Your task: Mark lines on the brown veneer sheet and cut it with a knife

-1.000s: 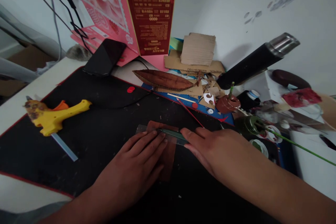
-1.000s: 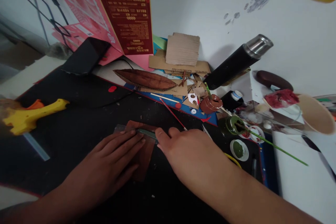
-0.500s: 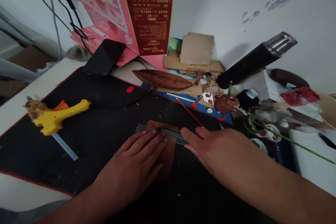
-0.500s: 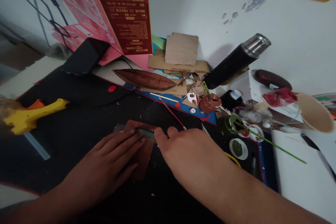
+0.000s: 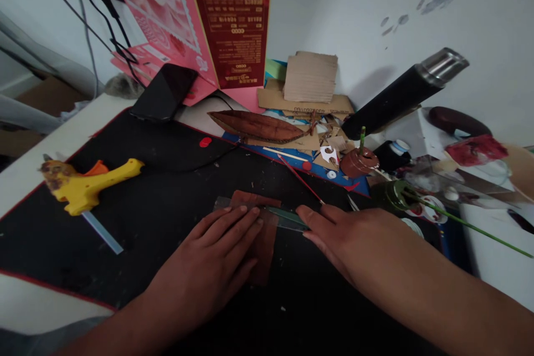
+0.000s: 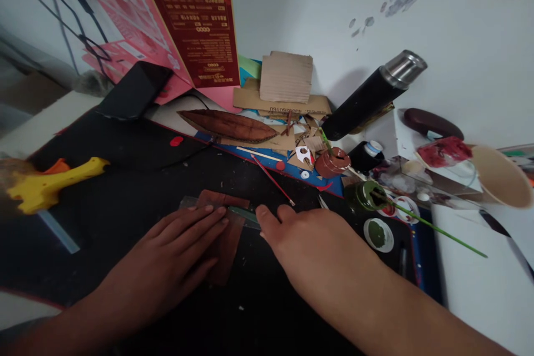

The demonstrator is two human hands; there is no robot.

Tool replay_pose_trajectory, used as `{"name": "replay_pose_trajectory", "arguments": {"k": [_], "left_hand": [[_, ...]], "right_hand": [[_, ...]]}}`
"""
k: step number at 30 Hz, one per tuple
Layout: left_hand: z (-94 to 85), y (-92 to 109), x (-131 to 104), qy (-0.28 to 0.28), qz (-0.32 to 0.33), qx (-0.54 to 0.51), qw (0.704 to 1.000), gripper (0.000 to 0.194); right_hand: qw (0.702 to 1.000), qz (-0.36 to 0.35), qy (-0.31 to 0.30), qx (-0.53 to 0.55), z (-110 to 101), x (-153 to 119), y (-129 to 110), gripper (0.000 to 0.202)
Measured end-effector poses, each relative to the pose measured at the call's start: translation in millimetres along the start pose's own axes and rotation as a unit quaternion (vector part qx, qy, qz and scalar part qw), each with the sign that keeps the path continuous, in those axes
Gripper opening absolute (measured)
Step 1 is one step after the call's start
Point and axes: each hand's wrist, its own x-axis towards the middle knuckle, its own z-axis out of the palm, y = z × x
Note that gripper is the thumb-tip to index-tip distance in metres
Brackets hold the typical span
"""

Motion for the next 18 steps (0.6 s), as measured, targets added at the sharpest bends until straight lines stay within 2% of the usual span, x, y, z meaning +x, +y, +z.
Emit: {"name": "replay_pose_trajectory", "arguments": {"k": [10,18], "left_hand": [[2.8,-2,-4,-0.021,-0.001,-0.003,1.000,0.049],[1.1,-2,-1,-0.007,0.006,0.006,1.000,0.046]], "right_hand": [[0.999,0.002,0.042,0.006,6,-7,2,0.036],[0.994,0.022,0.050,0.090,4,-24,14,0.033]]}}
